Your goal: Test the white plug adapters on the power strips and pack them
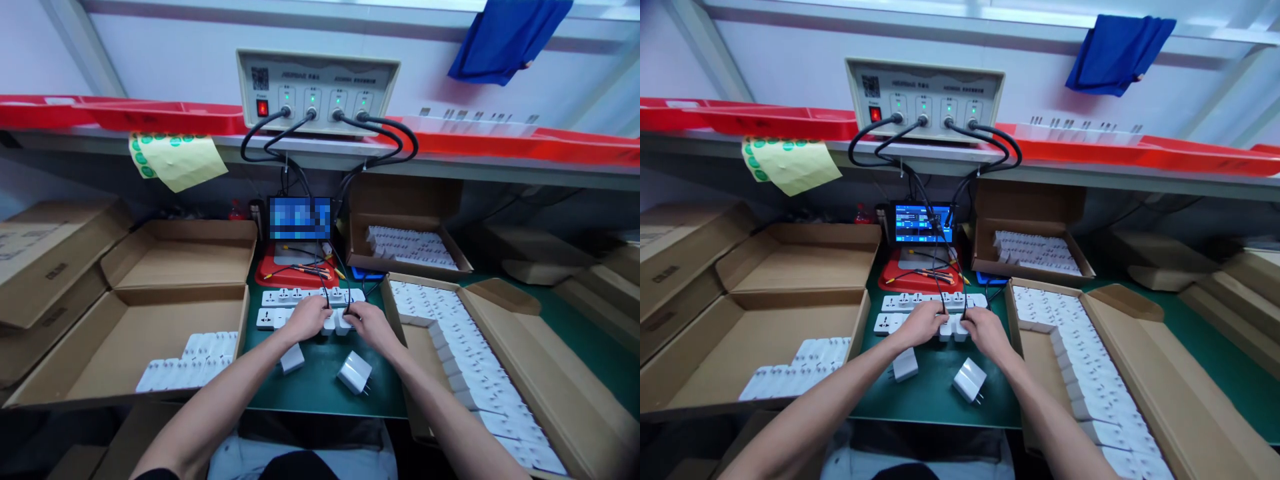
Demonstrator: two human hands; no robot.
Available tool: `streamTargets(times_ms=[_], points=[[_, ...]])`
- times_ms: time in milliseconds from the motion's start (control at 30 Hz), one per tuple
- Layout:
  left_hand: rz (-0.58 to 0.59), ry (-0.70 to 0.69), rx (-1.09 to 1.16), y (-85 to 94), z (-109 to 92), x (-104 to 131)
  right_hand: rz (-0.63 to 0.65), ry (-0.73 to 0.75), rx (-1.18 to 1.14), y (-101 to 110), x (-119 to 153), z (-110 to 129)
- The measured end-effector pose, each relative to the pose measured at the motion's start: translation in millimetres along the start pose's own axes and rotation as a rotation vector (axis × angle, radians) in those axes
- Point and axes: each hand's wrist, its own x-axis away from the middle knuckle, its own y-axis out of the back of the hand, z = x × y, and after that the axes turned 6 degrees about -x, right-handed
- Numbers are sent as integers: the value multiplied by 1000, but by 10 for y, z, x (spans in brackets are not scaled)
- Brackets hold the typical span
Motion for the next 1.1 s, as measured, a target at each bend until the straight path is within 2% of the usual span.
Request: streamTargets(times_ms=[367,600,700,800,933,1100], points=[[45,-25,-87,-56,-17,-18,2,-2,45,-19,-2,6],[38,-75,-90,-151,-12,8,59,-36,174,157,-20,57],[13,-77,-80,-178,-24,10,8,-49,266,264,-39,117],[-17,-75,-76,-166,-50,12,-42,-14,340,278,-73,281],[-43,-102,-73,-10,49,101,44,57,421,74,-110,623],[-35,-66,-101,347,511,452,236,61,428,-391,-204,988]])
